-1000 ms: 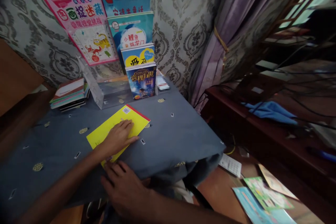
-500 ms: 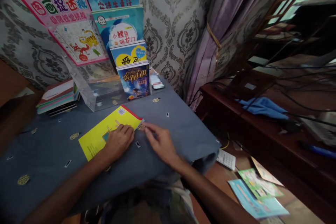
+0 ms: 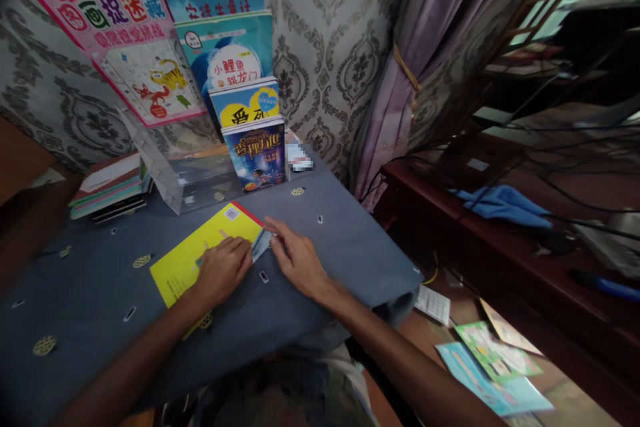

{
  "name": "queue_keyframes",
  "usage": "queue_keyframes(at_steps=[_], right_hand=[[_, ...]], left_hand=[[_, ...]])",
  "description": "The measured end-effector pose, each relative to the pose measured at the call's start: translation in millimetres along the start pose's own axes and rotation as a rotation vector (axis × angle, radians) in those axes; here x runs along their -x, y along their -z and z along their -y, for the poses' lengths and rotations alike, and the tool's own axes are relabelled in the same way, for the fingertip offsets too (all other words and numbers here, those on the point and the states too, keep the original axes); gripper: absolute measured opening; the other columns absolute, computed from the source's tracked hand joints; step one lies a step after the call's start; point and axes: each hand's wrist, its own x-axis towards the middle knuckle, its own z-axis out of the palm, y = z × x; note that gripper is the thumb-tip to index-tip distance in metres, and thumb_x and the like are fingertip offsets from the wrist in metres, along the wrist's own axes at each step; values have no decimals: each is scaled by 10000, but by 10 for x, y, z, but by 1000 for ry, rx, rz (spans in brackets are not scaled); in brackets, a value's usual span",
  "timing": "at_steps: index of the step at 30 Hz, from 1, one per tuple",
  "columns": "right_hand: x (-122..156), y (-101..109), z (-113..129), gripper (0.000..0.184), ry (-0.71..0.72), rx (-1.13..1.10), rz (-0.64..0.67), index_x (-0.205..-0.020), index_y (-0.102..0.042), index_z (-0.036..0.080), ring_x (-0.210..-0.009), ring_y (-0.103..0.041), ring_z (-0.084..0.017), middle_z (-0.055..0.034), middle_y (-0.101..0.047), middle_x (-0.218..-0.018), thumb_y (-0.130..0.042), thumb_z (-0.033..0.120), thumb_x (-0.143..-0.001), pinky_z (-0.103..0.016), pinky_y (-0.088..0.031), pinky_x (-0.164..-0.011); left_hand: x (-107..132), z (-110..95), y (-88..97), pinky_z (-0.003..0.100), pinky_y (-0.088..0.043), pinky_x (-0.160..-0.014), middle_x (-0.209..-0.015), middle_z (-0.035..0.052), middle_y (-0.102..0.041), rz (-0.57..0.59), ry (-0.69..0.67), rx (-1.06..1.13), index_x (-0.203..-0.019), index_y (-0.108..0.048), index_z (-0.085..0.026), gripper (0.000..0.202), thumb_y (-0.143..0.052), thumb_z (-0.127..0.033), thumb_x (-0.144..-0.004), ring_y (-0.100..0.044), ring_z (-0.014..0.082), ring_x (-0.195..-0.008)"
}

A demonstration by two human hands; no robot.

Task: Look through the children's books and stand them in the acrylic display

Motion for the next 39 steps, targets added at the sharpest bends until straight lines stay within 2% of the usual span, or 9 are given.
queue_keyframes(at_steps=[3, 7, 13, 16, 19, 26, 29, 33, 39], right_hand=[[-13, -76, -42, 426, 74, 138, 44, -1420, -495, 222, -1110, -673, -221, -101, -685, -1277, -380, 251, -1011, -394, -557, -920], [11, -155, -106, 402, 129, 343, 165, -1359, -566, 186, -1031, -677, -246, -116, -724, -1124, -412, 220, -989, -419, -558, -895], [-45, -204, -140, 334, 188, 387, 203, -1231, -630, 168, -1019, -651, -241, -116, -717, -1060, -403, 179, -986, -408, -553, -891], [-203, -265, -200, 275, 210, 402, 237, -1153, -632, 159, -1024, -635, -237, -117, -705, -1038, -425, 155, -972, -396, -555, -889], [-463, -379, -297, 238, 261, 411, 267, -1125, -618, 158, -1135, -602, -250, -120, -704, -1066, -450, 137, -958, -423, -527, -966], [-1006, -652, -428, 349, 292, 440, 378, -1285, -568, 120, -1344, -501, -271, -181, -643, -1310, -482, 156, -949, -473, -405, -1122], [-1050, -692, -458, 406, 263, 464, 389, -1366, -524, 124, -1409, -433, -276, -171, -582, -1411, -451, 184, -971, -522, -325, -1164], [-1035, -694, -478, 428, 246, 481, 386, -1415, -492, 159, -1434, -398, -266, -132, -556, -1455, -416, 225, -999, -538, -292, -1175], [-955, -671, -429, 426, 226, 421, 375, -1387, -538, 117, -1441, -379, -284, -141, -572, -1437, -430, 172, -978, -515, -296, -1172]], left_hand=[[15, 2, -33, 327, -506, -728, -943, 76, -696, -20, -8, 15, -910, -660, -181, 223, -455, -221, -988, -637, 233, -942], [46, 17, -71, 333, -520, -764, -1011, 84, -692, -26, -44, 41, -968, -667, -177, 210, -473, -254, -992, -622, 231, -979], [96, 48, -58, 356, -534, -818, -1098, 77, -690, -4, -53, 73, -1058, -654, -189, 239, -441, -291, -1016, -613, 233, -1036], [110, 81, -72, 365, -550, -831, -1153, 92, -694, -39, -38, 54, -1075, -660, -184, 251, -440, -288, -1011, -619, 238, -1061], [103, 156, -134, 373, -554, -890, -1226, 93, -690, -96, -20, 65, -1119, -661, -185, 261, -448, -284, -1005, -631, 235, -1099], [122, 354, -273, 452, -424, -1122, -1407, 145, -590, -103, 24, 128, -1317, -565, -123, 391, -430, -322, -1009, -496, 271, -1363], [261, 306, -229, 464, -379, -1158, -1432, 132, -570, -55, -48, 172, -1316, -575, -155, 428, -432, -419, -1010, -462, 272, -1391], [498, 127, -131, 474, -385, -1145, -1424, 113, -574, -14, -169, 214, -1318, -567, -189, 474, -488, -510, -977, -479, 274, -1362], [614, -27, -112, 392, -499, -995, -1199, 96, -679, -51, -230, 87, -1191, -617, -164, 296, -461, -343, -1014, -603, 236, -1143]])
